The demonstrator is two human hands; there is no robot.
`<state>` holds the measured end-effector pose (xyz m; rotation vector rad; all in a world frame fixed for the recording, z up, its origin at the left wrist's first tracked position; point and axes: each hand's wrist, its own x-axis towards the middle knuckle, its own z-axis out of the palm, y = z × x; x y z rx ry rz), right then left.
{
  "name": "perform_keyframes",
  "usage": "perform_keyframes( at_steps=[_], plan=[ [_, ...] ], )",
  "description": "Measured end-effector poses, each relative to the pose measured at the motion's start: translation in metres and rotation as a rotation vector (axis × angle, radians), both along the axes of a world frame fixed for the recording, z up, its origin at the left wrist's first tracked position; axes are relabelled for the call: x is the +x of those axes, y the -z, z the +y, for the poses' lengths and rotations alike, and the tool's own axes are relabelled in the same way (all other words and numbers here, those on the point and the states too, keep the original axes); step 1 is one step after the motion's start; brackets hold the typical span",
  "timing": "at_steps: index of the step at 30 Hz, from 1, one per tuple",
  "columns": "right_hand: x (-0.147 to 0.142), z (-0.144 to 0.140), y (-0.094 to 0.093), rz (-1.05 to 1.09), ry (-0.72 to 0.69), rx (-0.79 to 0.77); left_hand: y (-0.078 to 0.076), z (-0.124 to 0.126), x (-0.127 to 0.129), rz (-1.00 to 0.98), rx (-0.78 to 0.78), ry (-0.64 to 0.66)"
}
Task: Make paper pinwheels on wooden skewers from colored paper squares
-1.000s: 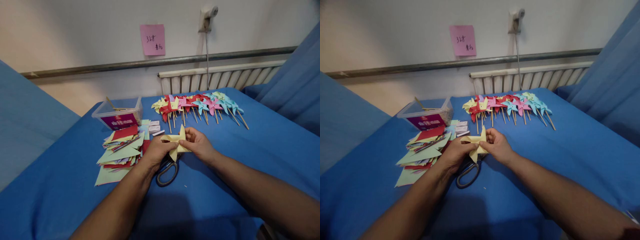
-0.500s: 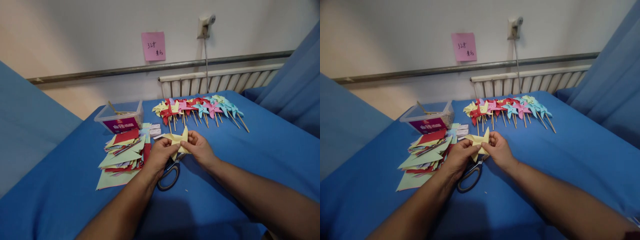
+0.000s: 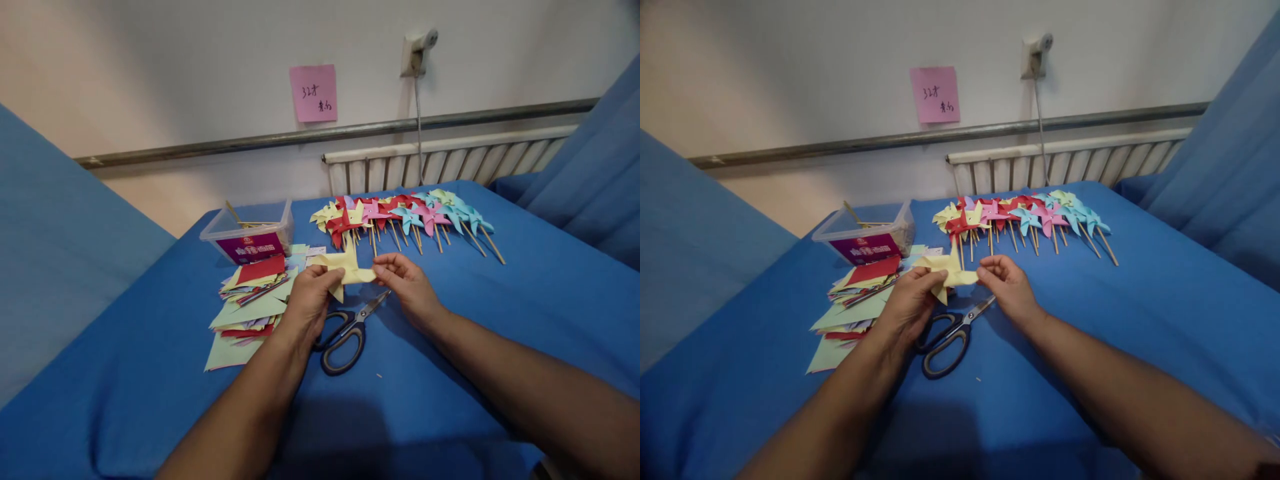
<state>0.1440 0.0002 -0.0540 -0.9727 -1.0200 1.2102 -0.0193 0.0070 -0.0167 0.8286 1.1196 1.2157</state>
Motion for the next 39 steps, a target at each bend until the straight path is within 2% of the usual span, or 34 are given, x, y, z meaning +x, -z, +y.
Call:
perform_keyframes(
  at_steps=[6,11,14,16,21,24,31,39],
  plan=[
    [0.001,0.007,0.018,-0.297,-0.034,0.092,-0.018,0.011,-0.016,-0.238,0.146,-0.157],
    [-0.009,-0.001,0.020,-0.710,-0.144,0.468,-0.017,0.015,-0.019,-0.300,0.194,-0.185],
    [-0.023,-0.001,0.014,-0.938,-0.129,0.570,-0.013,0.016,-0.018,-0.300,0.205,-0.191],
    [-0.035,0.002,0.007,-1.085,-0.125,0.541,-0.012,0.015,-0.018,-0.295,0.193,-0.185],
    [-0.059,0.014,-0.018,-1.439,-0.181,0.352,-0.010,0.016,-0.018,-0.295,0.158,-0.160],
    [-0.067,0.023,-0.027,-1.567,-0.238,0.272,-0.008,0.016,-0.019,-0.296,0.164,-0.150],
    [-0.077,0.036,-0.029,-1.605,-0.307,0.289,-0.007,0.016,-0.021,-0.321,0.156,-0.129],
    [-0.080,0.032,-0.024,-1.592,-0.262,0.303,-0.007,0.016,-0.020,-0.308,0.150,-0.129]
  ],
)
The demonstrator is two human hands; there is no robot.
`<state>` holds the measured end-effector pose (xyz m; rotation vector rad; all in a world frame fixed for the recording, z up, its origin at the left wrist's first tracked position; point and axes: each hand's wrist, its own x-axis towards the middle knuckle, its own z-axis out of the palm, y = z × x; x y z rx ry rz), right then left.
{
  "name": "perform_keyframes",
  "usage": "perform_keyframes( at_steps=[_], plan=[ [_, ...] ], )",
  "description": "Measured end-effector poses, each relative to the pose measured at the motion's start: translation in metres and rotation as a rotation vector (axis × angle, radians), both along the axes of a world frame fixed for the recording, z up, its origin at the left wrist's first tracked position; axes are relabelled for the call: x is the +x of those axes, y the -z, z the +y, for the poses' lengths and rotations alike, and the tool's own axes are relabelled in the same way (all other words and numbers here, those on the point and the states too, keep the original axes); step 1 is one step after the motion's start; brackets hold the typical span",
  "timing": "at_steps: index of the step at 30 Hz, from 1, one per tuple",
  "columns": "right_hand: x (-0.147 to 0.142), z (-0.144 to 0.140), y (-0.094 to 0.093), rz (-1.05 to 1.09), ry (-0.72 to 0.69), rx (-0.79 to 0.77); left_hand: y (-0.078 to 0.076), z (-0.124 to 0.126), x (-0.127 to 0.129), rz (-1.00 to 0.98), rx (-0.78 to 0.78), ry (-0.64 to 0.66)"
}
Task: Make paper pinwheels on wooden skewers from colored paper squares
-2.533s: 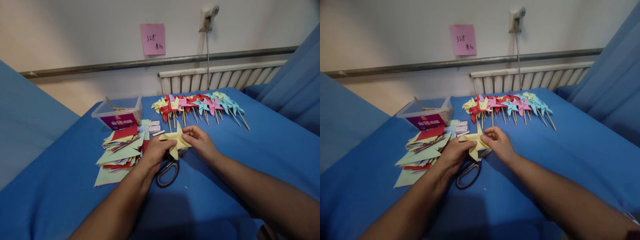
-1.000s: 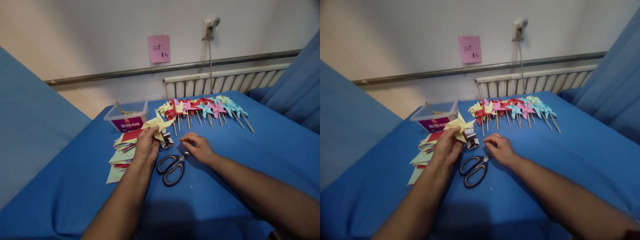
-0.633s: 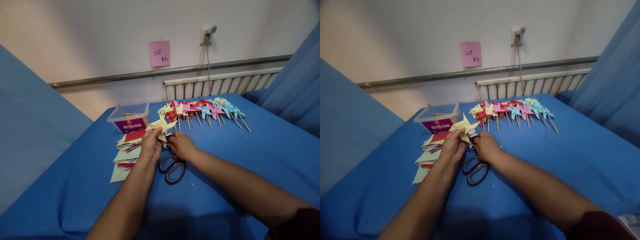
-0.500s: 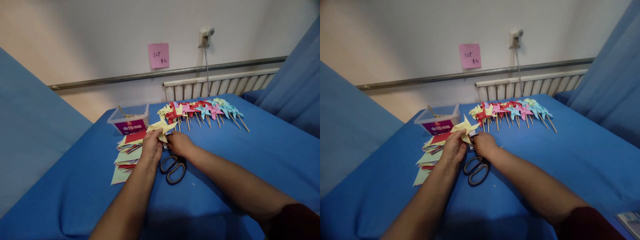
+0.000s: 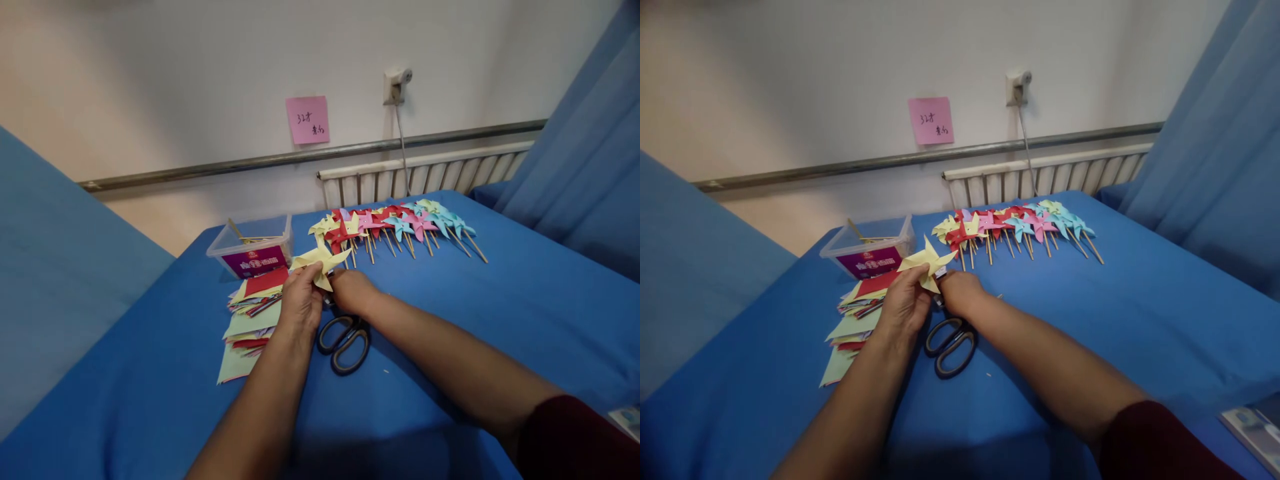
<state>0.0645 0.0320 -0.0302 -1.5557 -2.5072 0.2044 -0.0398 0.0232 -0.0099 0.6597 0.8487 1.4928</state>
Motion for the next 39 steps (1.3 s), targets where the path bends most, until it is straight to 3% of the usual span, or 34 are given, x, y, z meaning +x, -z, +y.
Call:
perform_keyframes(
  at_steps=[11,21,25,31,35,39],
  plan=[
    [0.007,0.003,0.006,0.096,0.001,0.013,-0.001,0.000,0.001,0.039,-0.009,0.009],
    [0.019,0.017,0.020,0.435,0.073,-0.039,-0.002,-0.002,0.003,0.073,-0.039,0.009],
    [0.045,0.020,0.027,0.548,0.094,-0.062,-0.002,-0.003,0.005,0.069,-0.029,0.021],
    [0.101,0.017,0.039,0.466,-0.054,-0.170,0.005,-0.007,0.013,0.178,-0.058,0.062],
    [0.114,0.019,0.038,0.442,-0.107,-0.194,0.007,-0.007,0.016,0.194,-0.078,0.053],
    [0.114,0.015,0.029,0.432,-0.071,-0.148,0.006,-0.008,0.016,0.183,-0.077,0.057]
  ],
)
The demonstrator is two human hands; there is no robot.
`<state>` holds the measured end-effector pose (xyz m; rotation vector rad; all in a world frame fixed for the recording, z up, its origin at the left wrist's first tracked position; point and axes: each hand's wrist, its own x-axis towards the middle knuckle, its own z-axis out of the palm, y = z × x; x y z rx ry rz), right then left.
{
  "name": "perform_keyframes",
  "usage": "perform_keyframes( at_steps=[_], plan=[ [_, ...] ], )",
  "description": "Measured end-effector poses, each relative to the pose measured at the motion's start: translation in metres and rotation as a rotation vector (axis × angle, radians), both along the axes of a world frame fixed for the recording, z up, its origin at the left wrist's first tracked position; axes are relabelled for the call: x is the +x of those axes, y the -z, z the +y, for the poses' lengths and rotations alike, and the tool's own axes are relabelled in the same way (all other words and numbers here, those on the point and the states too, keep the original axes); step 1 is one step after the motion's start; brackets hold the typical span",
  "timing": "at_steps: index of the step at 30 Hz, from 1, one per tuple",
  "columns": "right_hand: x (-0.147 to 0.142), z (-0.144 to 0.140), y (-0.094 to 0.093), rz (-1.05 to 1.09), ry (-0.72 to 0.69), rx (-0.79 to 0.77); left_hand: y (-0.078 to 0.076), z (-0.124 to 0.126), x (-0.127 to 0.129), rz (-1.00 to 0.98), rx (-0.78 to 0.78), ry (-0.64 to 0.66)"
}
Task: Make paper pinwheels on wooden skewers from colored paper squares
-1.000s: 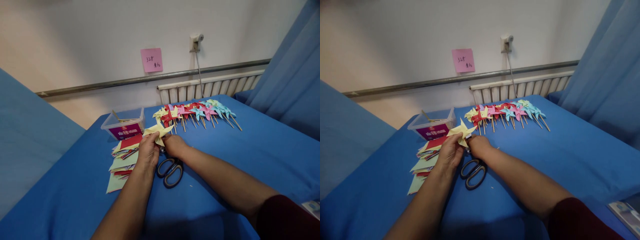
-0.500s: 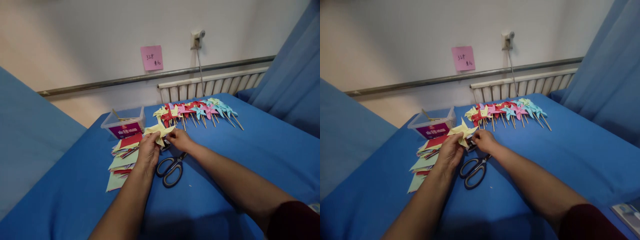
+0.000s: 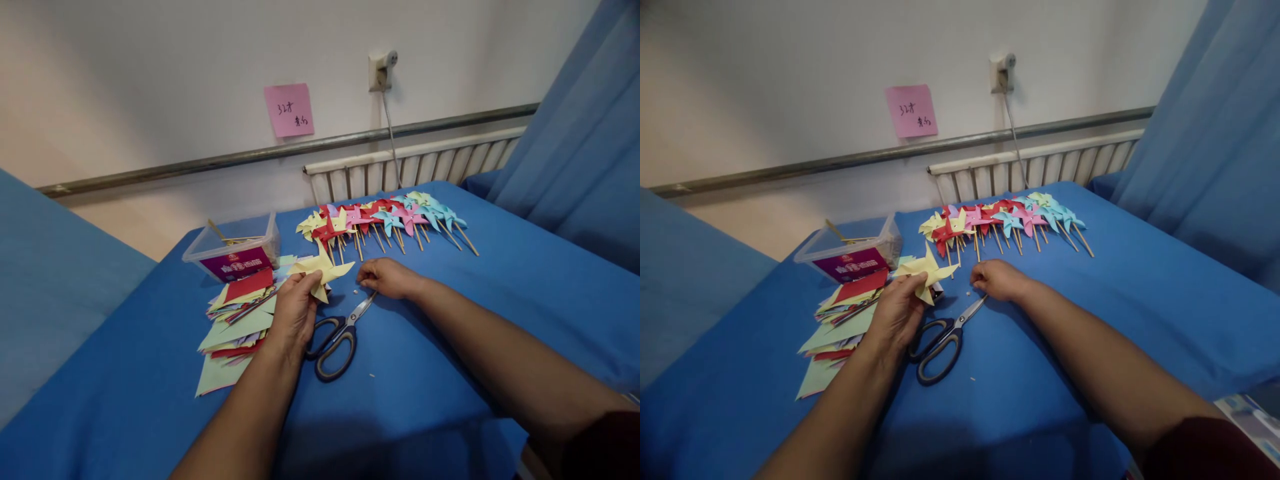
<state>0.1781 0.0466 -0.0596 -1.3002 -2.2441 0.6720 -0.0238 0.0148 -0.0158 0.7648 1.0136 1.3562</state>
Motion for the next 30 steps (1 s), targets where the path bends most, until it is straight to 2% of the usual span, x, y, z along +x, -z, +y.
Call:
perform_keyframes(
  at_steps=[4,14,19,23,30],
  plan=[
    [-0.008,-0.007,-0.005,-0.006,0.067,0.024,-0.001,-0.003,0.002,-0.010,0.002,0.030],
    [-0.021,-0.012,-0.005,-0.250,0.004,0.075,-0.002,-0.006,0.004,0.002,-0.013,0.031],
    [-0.018,-0.007,0.000,-0.206,0.037,0.013,-0.003,-0.006,0.004,-0.007,-0.010,0.019],
    [-0.017,-0.008,0.001,-0.123,0.074,0.028,-0.003,-0.007,0.003,-0.009,-0.006,0.016],
    [-0.026,-0.013,-0.002,-0.169,-0.003,0.104,-0.001,-0.006,0.004,-0.013,-0.008,0.030]
  ],
)
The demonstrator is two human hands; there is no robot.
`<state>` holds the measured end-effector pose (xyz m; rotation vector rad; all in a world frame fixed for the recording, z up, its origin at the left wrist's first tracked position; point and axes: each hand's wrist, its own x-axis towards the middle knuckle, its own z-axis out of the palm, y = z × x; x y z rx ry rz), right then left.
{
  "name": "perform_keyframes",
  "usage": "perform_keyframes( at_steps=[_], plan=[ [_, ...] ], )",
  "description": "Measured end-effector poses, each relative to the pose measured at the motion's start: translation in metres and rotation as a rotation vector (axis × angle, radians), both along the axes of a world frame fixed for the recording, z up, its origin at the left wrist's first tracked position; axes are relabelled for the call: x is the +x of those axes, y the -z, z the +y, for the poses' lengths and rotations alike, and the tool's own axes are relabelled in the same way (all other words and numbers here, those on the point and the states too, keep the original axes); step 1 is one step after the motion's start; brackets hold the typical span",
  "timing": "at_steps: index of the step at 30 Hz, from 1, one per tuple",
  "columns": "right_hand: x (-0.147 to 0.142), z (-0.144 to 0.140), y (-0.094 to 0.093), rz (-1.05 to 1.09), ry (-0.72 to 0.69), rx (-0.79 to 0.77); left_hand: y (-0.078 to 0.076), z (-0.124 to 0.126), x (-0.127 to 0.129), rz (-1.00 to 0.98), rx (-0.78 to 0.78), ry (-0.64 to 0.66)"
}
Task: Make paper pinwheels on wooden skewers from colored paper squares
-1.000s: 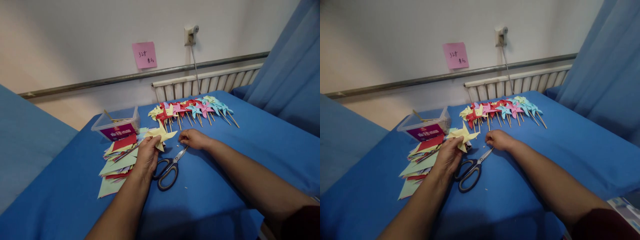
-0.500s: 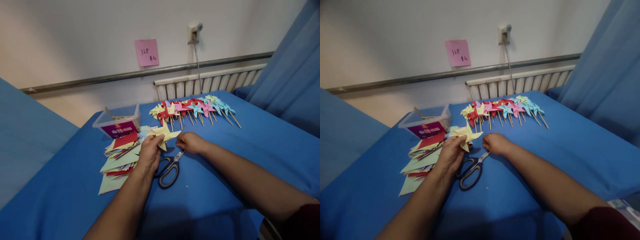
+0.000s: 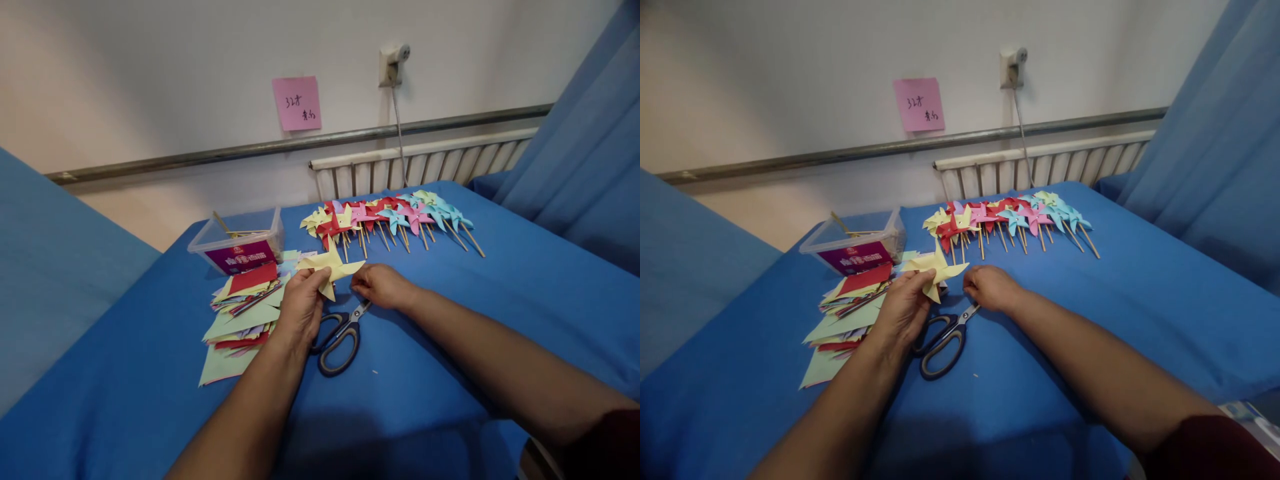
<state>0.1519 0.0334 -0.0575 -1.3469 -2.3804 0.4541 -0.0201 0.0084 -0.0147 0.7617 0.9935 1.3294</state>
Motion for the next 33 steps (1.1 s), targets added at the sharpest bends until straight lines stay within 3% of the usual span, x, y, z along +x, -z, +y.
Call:
perform_keyframes(
  at_steps=[9,16,23,33],
  plan=[
    [-0.004,0.007,0.010,0.071,0.170,-0.002,-0.001,0.000,0.000,0.000,0.010,0.007],
    [-0.008,0.005,0.008,-0.009,0.193,-0.025,0.001,-0.001,0.001,-0.002,-0.008,0.001],
    [-0.004,0.004,0.010,0.188,-0.010,-0.239,-0.001,-0.002,0.002,0.001,-0.015,0.008],
    [0.003,0.012,0.015,0.212,0.038,-0.251,-0.001,-0.002,0.001,0.001,-0.009,0.012]
  ],
)
